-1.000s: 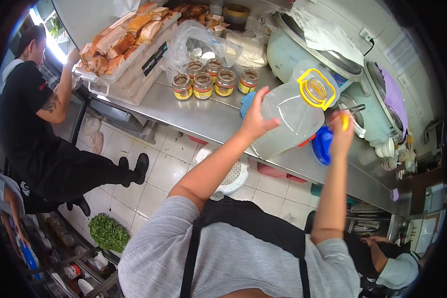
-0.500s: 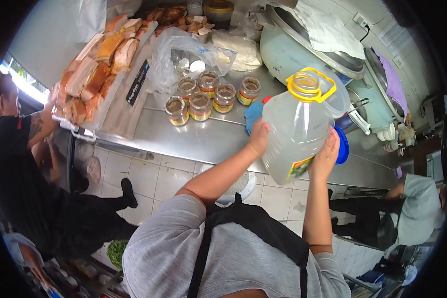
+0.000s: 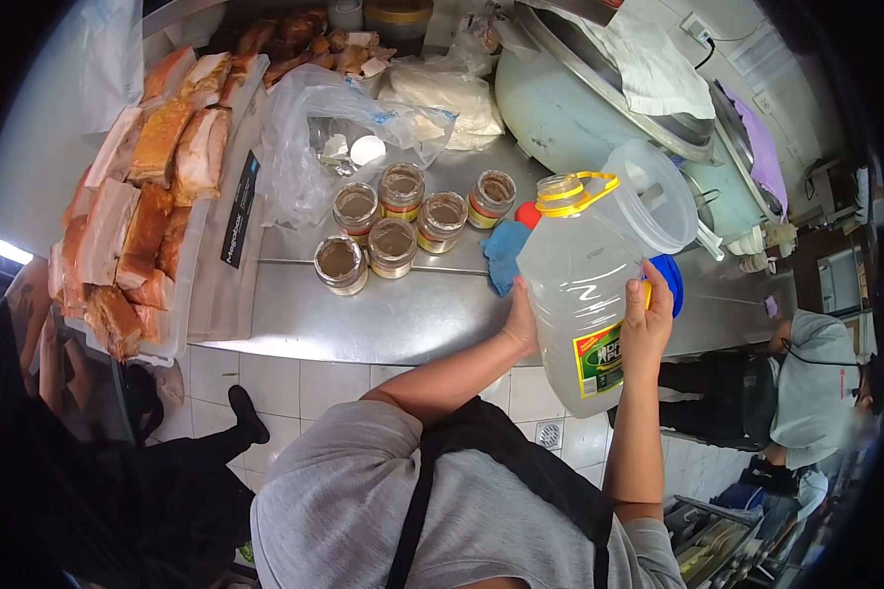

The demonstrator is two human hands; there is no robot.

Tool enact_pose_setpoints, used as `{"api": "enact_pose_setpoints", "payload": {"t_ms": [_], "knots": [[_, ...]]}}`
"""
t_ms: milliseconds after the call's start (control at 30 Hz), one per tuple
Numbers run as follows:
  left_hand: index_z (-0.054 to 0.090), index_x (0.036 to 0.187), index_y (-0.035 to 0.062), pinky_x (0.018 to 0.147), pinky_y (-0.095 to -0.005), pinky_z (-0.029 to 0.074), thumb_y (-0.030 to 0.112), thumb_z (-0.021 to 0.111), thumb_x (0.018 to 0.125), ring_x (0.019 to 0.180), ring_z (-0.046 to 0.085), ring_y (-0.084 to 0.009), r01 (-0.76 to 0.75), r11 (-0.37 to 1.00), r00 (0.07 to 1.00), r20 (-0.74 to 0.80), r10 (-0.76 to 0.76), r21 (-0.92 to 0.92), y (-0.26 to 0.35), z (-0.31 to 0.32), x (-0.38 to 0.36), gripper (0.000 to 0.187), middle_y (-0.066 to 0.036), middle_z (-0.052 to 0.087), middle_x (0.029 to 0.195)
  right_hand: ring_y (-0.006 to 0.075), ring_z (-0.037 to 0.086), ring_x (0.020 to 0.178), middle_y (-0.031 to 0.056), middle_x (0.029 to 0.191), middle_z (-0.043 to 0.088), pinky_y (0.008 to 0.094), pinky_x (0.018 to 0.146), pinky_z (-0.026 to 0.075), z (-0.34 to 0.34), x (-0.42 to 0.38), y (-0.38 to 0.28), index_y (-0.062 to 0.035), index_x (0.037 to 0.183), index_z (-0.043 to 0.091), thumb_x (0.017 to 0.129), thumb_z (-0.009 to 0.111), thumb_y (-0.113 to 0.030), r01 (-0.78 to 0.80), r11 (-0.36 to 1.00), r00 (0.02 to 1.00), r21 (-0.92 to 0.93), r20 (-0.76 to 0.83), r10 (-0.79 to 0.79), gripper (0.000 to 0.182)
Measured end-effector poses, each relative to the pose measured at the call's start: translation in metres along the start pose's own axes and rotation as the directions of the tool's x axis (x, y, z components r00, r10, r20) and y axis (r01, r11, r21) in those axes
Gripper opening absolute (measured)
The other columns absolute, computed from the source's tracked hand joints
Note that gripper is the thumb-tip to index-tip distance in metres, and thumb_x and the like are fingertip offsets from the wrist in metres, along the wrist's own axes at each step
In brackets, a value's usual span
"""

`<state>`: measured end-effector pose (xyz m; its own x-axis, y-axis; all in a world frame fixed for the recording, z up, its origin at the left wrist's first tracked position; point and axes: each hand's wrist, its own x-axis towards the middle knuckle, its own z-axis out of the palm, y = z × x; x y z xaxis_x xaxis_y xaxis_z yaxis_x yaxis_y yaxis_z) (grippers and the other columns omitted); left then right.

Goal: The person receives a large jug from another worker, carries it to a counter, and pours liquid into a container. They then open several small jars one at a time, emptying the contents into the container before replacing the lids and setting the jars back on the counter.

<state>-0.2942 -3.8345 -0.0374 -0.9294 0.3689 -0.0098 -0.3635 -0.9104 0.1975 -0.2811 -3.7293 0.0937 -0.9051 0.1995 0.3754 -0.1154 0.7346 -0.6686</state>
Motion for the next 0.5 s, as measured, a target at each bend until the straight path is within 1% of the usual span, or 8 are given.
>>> {"api": "enact_pose_setpoints", "payload": {"t_ms": [67,167,267,367,500], "knots": [[0.028,0.129,0.0111,0.093,-0.0379,0.035,0.075,0.023,0.072,0.113,0.041,-0.0245,0.008,1.0,1.0,-0.007,-0.008,-0.011,0.0,0.0,0.0,0.086,-0.01,0.04,0.125,0.0244,0.047,0.094,0.0142,0.097,0.052,0.0312,0.083,0.037,0.002,0.001,-0.005,-0.0015,0.11,0.051,0.082,0.053,-0.036,0.007,0.999,1.0,-0.05,0.001,-0.007,0.045],[0.03,0.128,0.0101,0.092,-0.0377,0.036,0.076,0.022,0.071,0.112,0.043,-0.0246,0.007,1.0,1.0,0.022,-0.006,-0.019,0.002,0.001,0.002,0.087,-0.01,0.042,0.123,0.0244,0.047,0.092,0.0145,0.096,0.052,0.0314,0.082,0.038,0.004,0.002,-0.009,-0.002,0.11,0.051,0.082,0.053,-0.037,0.019,0.995,1.0,-0.101,-0.011,-0.02,0.045],[0.031,0.127,0.0097,0.092,-0.038,0.037,0.076,0.021,0.07,0.111,0.044,-0.0251,0.035,0.998,0.999,-0.018,-0.036,-0.052,0.004,0.004,0.0,0.088,-0.011,0.043,0.123,0.0247,0.047,0.092,0.0151,0.096,0.052,0.0318,0.081,0.038,0.008,0.003,-0.011,-0.0021,0.11,0.052,0.082,0.053,-0.037,0.02,0.991,1.0,-0.131,-0.002,-0.02,0.045],[0.03,0.128,0.0097,0.092,-0.0382,0.037,0.076,0.02,0.071,0.111,0.043,-0.0254,0.035,0.995,0.999,0.043,-0.031,-0.093,0.004,0.005,0.0,0.088,-0.011,0.042,0.124,0.0252,0.047,0.092,0.0158,0.096,0.051,0.032,0.081,0.038,0.009,0.004,-0.012,-0.0017,0.109,0.052,0.082,0.054,-0.036,-0.003,0.987,1.0,-0.159,0.009,0.004,0.044],[0.029,0.129,0.0101,0.093,-0.0383,0.036,0.075,0.017,0.071,0.113,0.043,-0.0258,0.042,0.99,0.998,0.046,-0.036,-0.131,0.0,0.003,0.002,0.088,-0.011,0.041,0.125,0.0255,0.048,0.092,0.0166,0.097,0.052,0.032,0.081,0.039,0.01,0.003,-0.01,-0.0013,0.109,0.052,0.081,0.055,-0.034,-0.011,0.985,1.0,-0.173,0.005,0.012,0.043]]}}
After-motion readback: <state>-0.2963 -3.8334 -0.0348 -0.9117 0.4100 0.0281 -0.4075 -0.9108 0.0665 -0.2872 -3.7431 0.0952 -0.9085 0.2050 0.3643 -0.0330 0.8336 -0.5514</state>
